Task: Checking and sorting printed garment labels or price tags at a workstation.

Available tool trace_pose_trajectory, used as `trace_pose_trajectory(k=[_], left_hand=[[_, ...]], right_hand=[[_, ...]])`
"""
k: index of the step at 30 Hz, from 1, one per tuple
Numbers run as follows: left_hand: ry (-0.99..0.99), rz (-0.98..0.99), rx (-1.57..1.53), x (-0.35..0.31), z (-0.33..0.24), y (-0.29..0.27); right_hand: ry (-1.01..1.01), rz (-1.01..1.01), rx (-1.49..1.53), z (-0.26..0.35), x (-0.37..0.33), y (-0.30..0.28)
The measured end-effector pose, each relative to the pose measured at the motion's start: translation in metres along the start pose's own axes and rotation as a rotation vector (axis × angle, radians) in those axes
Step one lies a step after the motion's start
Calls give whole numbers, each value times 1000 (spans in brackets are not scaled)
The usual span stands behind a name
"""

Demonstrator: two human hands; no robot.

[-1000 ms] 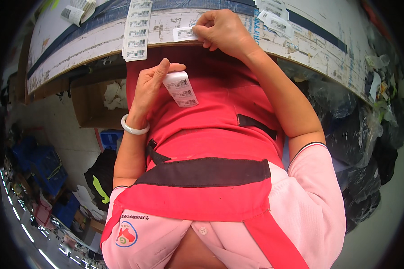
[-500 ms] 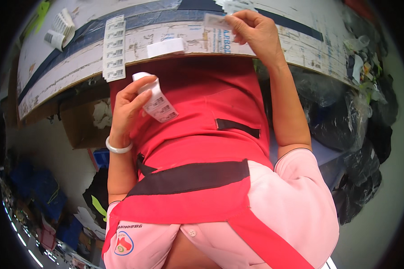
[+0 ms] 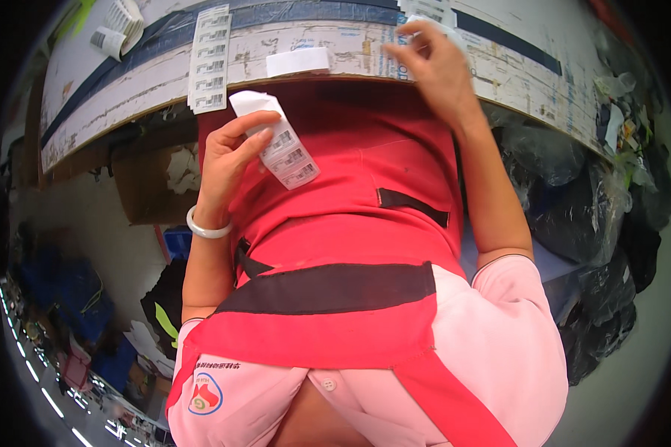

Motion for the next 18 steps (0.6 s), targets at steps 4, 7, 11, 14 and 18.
trace_pose_trajectory(k=[4, 7, 11, 14, 18], left_hand=[[122, -5, -30, 6, -7, 3], [156, -19, -53, 4, -16, -3], [100, -7, 170, 1, -12, -8], [56, 9, 172, 1, -7, -7], [26, 54, 72, 2, 1, -2]], right_hand=[[-77, 717, 488, 89, -66, 106], [81, 663, 702, 91, -64, 116], [112, 665, 693, 90, -63, 123], [-91, 428, 695, 106, -51, 105], [-270, 401, 471, 111, -46, 101]])
Point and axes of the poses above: each hand's wrist, its own x-axis towards the middle knuckle, its own y-axis out of the palm, z = x × y, the point moved 10 cm from there along x, towards the middle knuckle, and after that the axes turned 9 degrees about -x, right-handed, at the moved point
